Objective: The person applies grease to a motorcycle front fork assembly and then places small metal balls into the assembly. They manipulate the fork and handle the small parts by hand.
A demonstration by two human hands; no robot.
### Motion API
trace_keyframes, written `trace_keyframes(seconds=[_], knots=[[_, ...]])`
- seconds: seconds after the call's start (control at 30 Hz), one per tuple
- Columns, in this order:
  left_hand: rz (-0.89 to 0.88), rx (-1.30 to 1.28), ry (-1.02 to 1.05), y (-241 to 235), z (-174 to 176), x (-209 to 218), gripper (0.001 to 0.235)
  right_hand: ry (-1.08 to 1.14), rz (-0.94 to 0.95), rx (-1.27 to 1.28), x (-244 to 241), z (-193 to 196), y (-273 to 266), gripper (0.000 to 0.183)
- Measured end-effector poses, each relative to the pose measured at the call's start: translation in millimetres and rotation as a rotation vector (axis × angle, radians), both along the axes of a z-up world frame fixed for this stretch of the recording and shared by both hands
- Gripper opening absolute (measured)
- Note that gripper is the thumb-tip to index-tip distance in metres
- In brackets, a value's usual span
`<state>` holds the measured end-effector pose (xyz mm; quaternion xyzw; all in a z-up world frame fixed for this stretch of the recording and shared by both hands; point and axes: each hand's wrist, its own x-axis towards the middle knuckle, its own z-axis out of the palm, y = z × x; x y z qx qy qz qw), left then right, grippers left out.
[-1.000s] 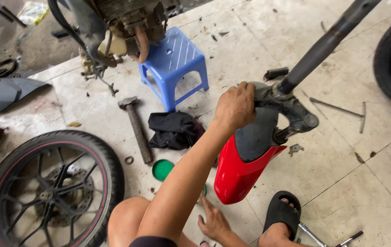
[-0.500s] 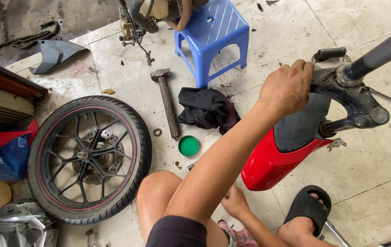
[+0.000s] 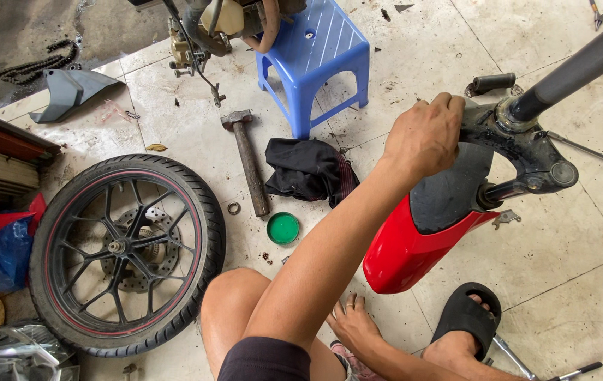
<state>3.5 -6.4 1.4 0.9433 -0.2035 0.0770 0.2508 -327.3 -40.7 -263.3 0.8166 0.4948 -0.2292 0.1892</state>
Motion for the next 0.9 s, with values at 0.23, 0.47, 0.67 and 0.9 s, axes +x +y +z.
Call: trace_keyframes(seconds=[0.23,0.47,0.67,0.9], knots=[[-0.020,0.020,0.027,2.3,5.2,-1.5,0.035,0.146,0.054,0.247,18.1,40.1,8.6,0.057],[-0.055,-0.042,0.067,7.8,10.1,-4.8,0.035,0.073,-0.254,0.142,42.6,9.0,38.9,0.045],[-0.042,0.080,0.092,12.2,23.3,-11.2,0.037,0.258,-0.398,0.108,60.3,95.8,1.6,0.099],[-0.022,0.153,0.101,11.7,20.6,-8.1,0.042,0.293,-0.540,0.021,68.3,68.6,-109.6,0.084]])
